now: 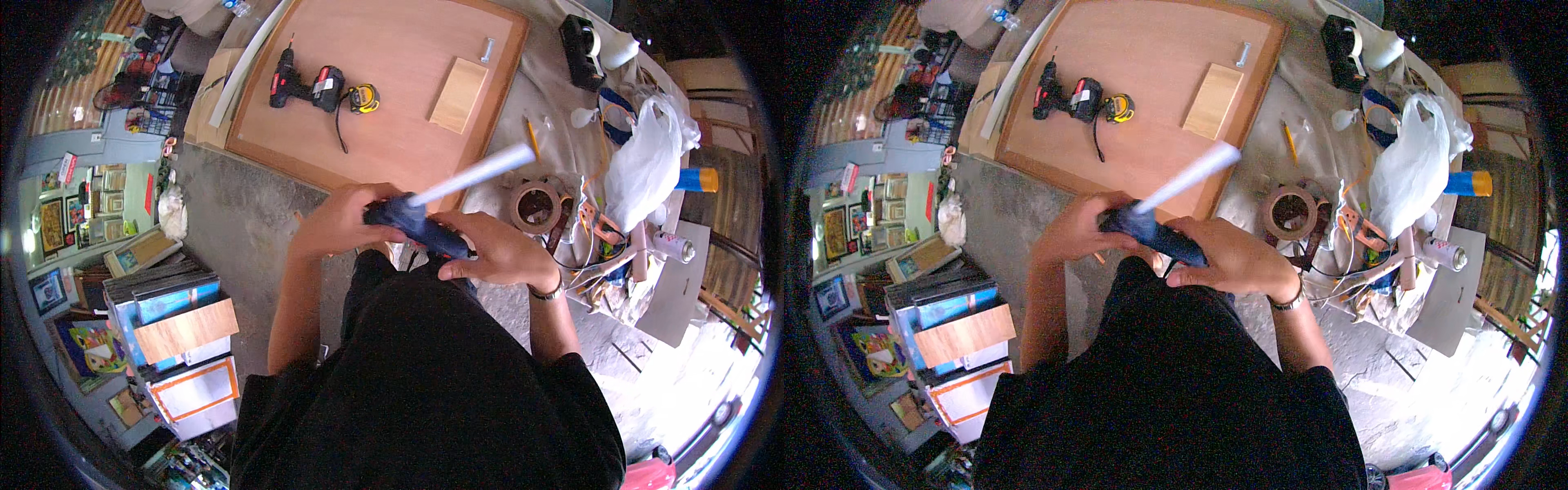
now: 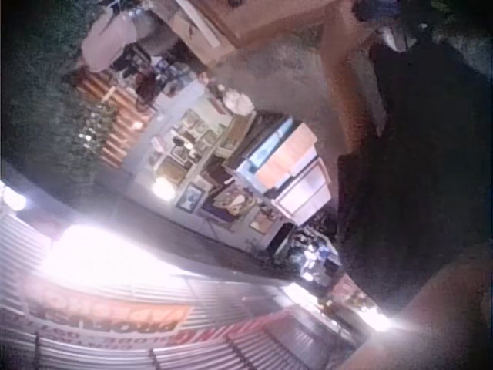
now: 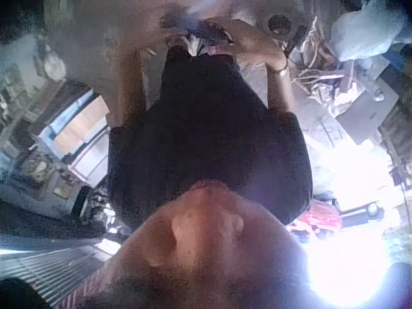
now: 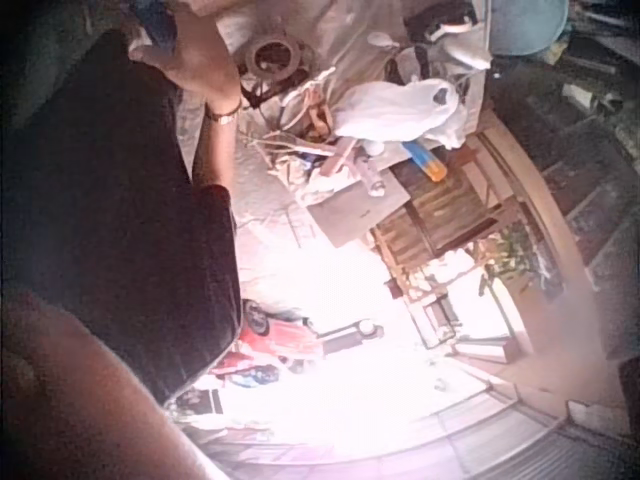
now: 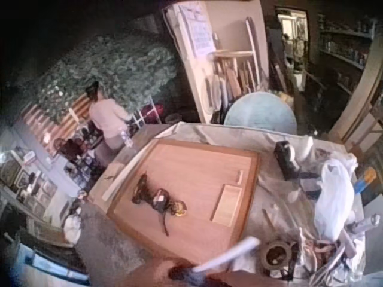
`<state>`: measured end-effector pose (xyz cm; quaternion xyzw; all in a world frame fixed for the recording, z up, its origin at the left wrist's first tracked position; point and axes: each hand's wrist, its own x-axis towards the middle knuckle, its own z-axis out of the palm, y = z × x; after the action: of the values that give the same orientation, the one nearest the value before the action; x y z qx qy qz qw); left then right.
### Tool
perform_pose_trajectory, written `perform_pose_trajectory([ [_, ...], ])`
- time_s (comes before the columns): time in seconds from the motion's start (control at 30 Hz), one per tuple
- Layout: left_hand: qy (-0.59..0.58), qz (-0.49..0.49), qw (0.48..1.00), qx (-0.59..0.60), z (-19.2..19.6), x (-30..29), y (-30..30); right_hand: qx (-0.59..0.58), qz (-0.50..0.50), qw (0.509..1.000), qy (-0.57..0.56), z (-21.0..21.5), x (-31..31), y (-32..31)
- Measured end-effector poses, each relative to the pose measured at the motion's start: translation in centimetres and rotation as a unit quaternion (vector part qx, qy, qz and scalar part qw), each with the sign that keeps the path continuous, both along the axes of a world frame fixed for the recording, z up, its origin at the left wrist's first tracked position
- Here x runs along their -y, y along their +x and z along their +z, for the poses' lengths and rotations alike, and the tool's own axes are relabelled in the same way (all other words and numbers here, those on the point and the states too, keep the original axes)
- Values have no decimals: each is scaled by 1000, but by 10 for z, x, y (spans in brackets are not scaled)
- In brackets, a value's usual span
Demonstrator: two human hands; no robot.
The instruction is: The person measures and marks a wooden board, then applies adhesive to attach a smaller wooden piece. They retrieve glue and a hot glue gun, apply adhesive, and press the pieces together on a workbench.
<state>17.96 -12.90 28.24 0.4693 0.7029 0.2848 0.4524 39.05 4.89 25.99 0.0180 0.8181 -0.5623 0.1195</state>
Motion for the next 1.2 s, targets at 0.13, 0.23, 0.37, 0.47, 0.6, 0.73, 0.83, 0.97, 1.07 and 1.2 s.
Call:
perform_pose_trajectory([
  [0.13, 79, -103, 987, -94, -15, -18, -13, -103, -79, 989, -73, -46, 18, -21],
  [0.23, 224, -34, 959, -171, -7, -28, -27, 29, -191, 962, -193, -53, 25, -33],
  [0.37, 324, 93, 936, -100, 7, -16, -90, -20, -345, 906, -243, -55, 26, -46],
  [0.47, 333, 248, 910, -1, -20, 19, -145, -10, -435, 850, -298, -49, 35, -60],
  [0.6, 229, 384, 890, 91, -56, 59, -195, -35, -504, 808, -305, -34, 55, -95],
  [0.73, 165, 355, 905, 167, -94, 81, -219, -38, -541, 791, -283, -13, 78, -135],
  [0.83, 167, 305, 912, 217, -100, 82, -229, -50, -558, 784, -265, -8, 96, -159],
  [0.97, 189, 250, 923, 221, -98, 71, -247, -42, -573, 778, -254, -1, 113, -187],
  [1.07, 194, 231, 924, 236, -98, 64, -263, -64, -597, 755, -262, -2, 120, -199],
  [1.2, 185, 227, 921, 257, -106, 59, -274, -113, -599, 713, -345, 5, 128, -212],
])
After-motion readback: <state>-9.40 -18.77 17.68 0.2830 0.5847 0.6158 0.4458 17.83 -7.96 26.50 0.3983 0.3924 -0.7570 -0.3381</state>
